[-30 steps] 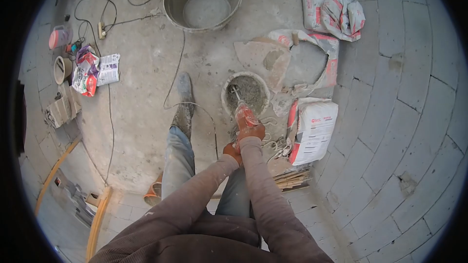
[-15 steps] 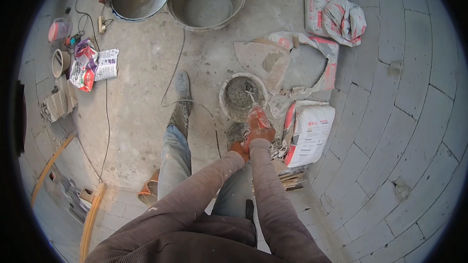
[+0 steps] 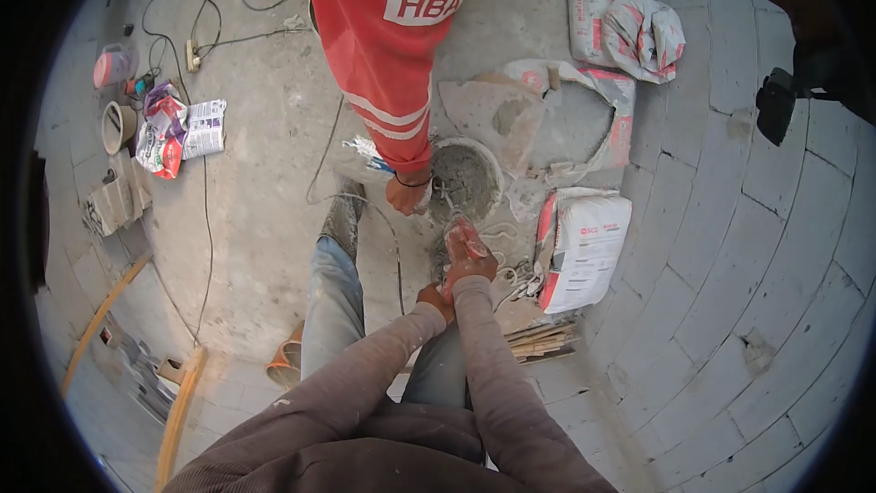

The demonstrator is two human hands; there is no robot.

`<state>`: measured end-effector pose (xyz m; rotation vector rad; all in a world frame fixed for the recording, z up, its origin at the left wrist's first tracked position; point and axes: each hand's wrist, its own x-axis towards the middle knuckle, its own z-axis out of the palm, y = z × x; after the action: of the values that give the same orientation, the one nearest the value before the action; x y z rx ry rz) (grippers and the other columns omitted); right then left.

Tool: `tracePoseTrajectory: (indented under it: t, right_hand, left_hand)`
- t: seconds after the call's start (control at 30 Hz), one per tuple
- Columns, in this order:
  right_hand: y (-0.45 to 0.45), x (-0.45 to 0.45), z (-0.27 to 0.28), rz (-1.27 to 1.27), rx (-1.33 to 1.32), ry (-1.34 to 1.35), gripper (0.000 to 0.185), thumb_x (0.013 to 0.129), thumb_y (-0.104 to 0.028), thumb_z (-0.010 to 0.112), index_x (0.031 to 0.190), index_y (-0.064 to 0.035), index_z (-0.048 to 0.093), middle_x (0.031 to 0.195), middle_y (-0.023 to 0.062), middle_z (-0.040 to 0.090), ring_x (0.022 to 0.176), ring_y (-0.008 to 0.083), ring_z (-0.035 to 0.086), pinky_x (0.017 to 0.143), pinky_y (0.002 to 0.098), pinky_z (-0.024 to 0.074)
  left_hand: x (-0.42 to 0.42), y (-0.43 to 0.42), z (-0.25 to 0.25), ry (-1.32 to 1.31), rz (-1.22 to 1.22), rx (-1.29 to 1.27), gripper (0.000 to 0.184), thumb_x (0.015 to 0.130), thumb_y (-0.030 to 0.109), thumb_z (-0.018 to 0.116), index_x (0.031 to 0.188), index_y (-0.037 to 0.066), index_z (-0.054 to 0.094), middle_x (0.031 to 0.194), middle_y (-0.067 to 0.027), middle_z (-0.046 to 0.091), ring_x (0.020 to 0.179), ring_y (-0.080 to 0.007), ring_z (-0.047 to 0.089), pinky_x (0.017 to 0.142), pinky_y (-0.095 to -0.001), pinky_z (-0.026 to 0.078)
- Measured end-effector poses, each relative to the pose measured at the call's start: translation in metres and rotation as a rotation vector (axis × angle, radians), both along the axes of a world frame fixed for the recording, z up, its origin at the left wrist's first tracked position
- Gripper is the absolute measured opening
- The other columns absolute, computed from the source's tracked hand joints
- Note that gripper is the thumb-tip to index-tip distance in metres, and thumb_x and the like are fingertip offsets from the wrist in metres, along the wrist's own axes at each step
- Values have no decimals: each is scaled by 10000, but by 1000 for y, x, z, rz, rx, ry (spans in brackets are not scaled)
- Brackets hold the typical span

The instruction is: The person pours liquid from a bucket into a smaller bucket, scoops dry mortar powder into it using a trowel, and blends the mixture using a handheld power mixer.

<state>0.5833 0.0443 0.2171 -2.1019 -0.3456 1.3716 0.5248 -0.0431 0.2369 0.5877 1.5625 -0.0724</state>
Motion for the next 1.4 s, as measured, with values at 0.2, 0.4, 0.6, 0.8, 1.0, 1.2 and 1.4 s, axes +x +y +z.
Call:
tracePoseTrajectory:
  t: [0.2, 0.4, 0.6, 0.8, 1.0, 1.2, 1.4]
  right_hand:
    - [15, 0, 4, 50, 1, -72, 463, 691, -238, 796, 1035, 44, 667, 946, 142, 699, 814, 219, 673, 748, 316, 515]
    - [21, 14, 11, 202, -162, -327, 424, 691, -251, 790, 993, 27, 684, 905, 145, 705, 806, 232, 675, 749, 337, 511]
    - [23, 30, 20, 66, -106, -236, 452, 676, -268, 797, 991, 35, 677, 901, 162, 699, 809, 264, 674, 749, 353, 510]
    - [18, 42, 6, 67, -129, -298, 475, 665, -291, 804, 988, 31, 672, 905, 171, 694, 820, 276, 672, 754, 360, 513]
    - [20, 52, 13, 153, -217, -481, 525, 655, -345, 812, 964, 54, 666, 897, 177, 686, 789, 285, 657, 727, 370, 515]
    - [4, 45, 19, 215, -272, -351, 490, 657, -282, 812, 952, 78, 658, 884, 168, 685, 744, 254, 651, 706, 356, 511]
    - [14, 17, 4, 330, -247, -407, 471, 652, -324, 800, 923, 40, 671, 859, 194, 685, 786, 303, 665, 726, 379, 513]
  left_hand:
    - [-3, 9, -17, 29, 86, 10, 628, 701, 364, 747, 1149, -40, 572, 1071, -253, 632, 1029, -363, 610, 871, -378, 494]
    - [16, -15, -58, -14, 85, 100, 678, 671, 399, 772, 1161, -25, 575, 1046, -223, 653, 1005, -342, 628, 857, -366, 503]
    - [33, -33, -88, -109, -28, 133, 779, 705, 441, 757, 1262, -30, 484, 1100, -113, 666, 1057, -178, 615, 962, -276, 442]
    - [36, 1, -50, -19, -154, 72, 771, 680, 402, 769, 1247, -43, 495, 1120, -182, 641, 1068, -260, 610, 933, -313, 460]
    - [35, 31, -4, -44, -85, -15, 691, 691, 316, 762, 1221, -53, 516, 1133, -243, 613, 1087, -331, 594, 903, -347, 478]
    - [38, -4, 0, 21, -35, -59, 713, 692, 373, 758, 1206, -62, 522, 1089, -239, 630, 1057, -340, 606, 894, -355, 483]
    - [18, -18, -30, 6, 147, 97, 717, 657, 398, 780, 1157, -65, 557, 1043, -238, 647, 1024, -348, 619, 879, -372, 489]
